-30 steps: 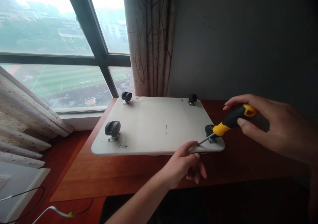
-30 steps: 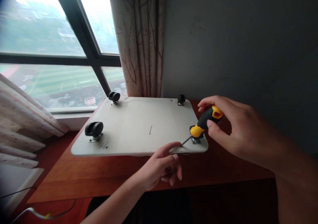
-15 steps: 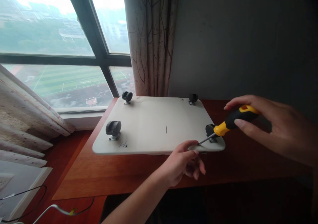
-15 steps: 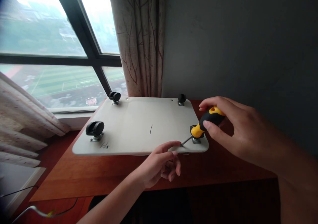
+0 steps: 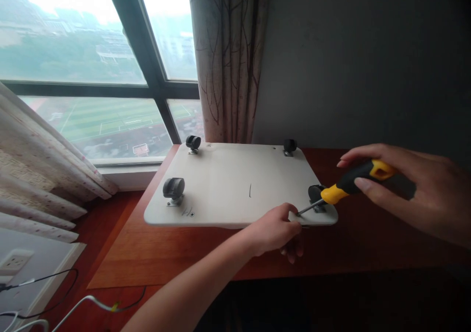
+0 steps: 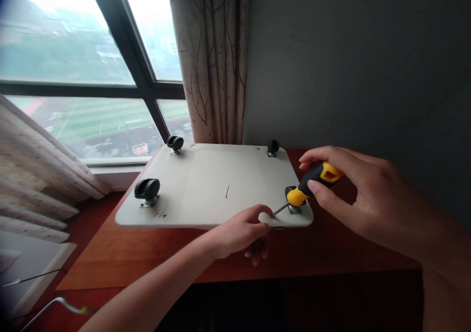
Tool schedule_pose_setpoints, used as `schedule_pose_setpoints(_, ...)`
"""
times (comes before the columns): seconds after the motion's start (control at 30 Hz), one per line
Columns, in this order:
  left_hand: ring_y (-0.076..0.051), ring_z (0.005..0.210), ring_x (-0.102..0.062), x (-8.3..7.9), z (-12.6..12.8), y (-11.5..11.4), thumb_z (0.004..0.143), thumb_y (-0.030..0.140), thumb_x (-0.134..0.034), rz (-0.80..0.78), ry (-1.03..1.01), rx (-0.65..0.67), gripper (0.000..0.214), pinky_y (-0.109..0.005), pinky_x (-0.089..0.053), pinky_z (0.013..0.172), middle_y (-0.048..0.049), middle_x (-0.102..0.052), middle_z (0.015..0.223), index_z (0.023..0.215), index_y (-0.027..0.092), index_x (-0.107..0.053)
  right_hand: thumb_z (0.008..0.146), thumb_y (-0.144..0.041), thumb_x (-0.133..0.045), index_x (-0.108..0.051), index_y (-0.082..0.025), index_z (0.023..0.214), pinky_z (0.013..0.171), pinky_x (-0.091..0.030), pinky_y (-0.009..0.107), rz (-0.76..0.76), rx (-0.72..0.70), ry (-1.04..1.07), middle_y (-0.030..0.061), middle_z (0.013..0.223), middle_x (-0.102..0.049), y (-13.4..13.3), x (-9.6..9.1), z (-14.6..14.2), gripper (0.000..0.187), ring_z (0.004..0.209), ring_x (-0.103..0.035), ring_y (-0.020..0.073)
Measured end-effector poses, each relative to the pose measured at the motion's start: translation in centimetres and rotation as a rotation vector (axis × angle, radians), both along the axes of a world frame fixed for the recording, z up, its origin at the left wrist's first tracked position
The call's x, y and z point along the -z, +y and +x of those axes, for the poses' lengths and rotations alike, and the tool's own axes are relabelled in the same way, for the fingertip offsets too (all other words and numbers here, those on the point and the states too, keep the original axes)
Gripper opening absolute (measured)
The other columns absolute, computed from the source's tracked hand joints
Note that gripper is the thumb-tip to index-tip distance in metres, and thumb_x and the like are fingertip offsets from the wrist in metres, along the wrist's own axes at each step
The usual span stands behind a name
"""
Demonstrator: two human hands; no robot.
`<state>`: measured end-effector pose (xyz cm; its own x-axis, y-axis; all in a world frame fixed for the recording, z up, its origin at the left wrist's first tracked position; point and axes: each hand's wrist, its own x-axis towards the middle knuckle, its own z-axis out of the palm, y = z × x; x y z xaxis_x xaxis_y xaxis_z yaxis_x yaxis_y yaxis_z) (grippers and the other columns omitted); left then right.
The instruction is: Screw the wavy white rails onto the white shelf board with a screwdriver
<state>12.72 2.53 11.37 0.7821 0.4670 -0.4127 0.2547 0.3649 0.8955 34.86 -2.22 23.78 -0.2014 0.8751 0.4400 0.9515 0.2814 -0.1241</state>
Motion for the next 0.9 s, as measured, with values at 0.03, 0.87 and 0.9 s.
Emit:
schedule_pose_setpoints(0.03, -0.014, 0.044, -0.057, -0.3, 0.1, 0.3, 0.085, 0.017, -0.047, 0.064, 0.037, 0.038, 0.05, -0.021, -0.042, 0.046, -0.0005, -0.065, 0.063, 0.134, 0.013, -0.042, 0.087, -0.054, -0.059, -0.065, -0.036, 0.107, 0.072, -0.052, 0.031, 0.012, 0.007, -0.001, -0.0051, 0.105, -0.074, 0.1, 0.1, -0.1, 0.027, 0.085, -0.071, 0.0202)
schedule_pose_setpoints(0.87, -0.026, 0.084, -0.067, -1.1, 1.4, 3.9, 0.086, 0.019, -0.048, 0.989, 0.326, 0.197, 0.031, -0.03, -0.047, 0.071, -0.0103, -0.075, 0.094, 0.1, 0.018, -0.075, 0.087, -0.041, -0.054, -0.058, -0.04, 0.126, 0.079, -0.053, 0.033, 0.022, -0.01, -0.029, -0.0054, 0.122, -0.07, 0.0, 0.7, 0.8, 0.04, 0.101, -0.069, 0.0229)
schedule_pose_setpoints(0.9, -0.025, 0.084, -0.067, -1.1, 1.4, 3.9, 0.086, 0.019, -0.048, 0.991, 0.325, 0.195, 0.03, -0.03, -0.047, 0.071, -0.0102, -0.075, 0.093, 0.1, 0.018, -0.075, 0.087, -0.045, -0.056, -0.059, -0.04, 0.126, 0.076, -0.053, 0.033, 0.029, 0.007, -0.031, -0.0047, 0.12, -0.071, 0.1, 0.7, 0.6, 0.039, 0.099, -0.07, 0.0231)
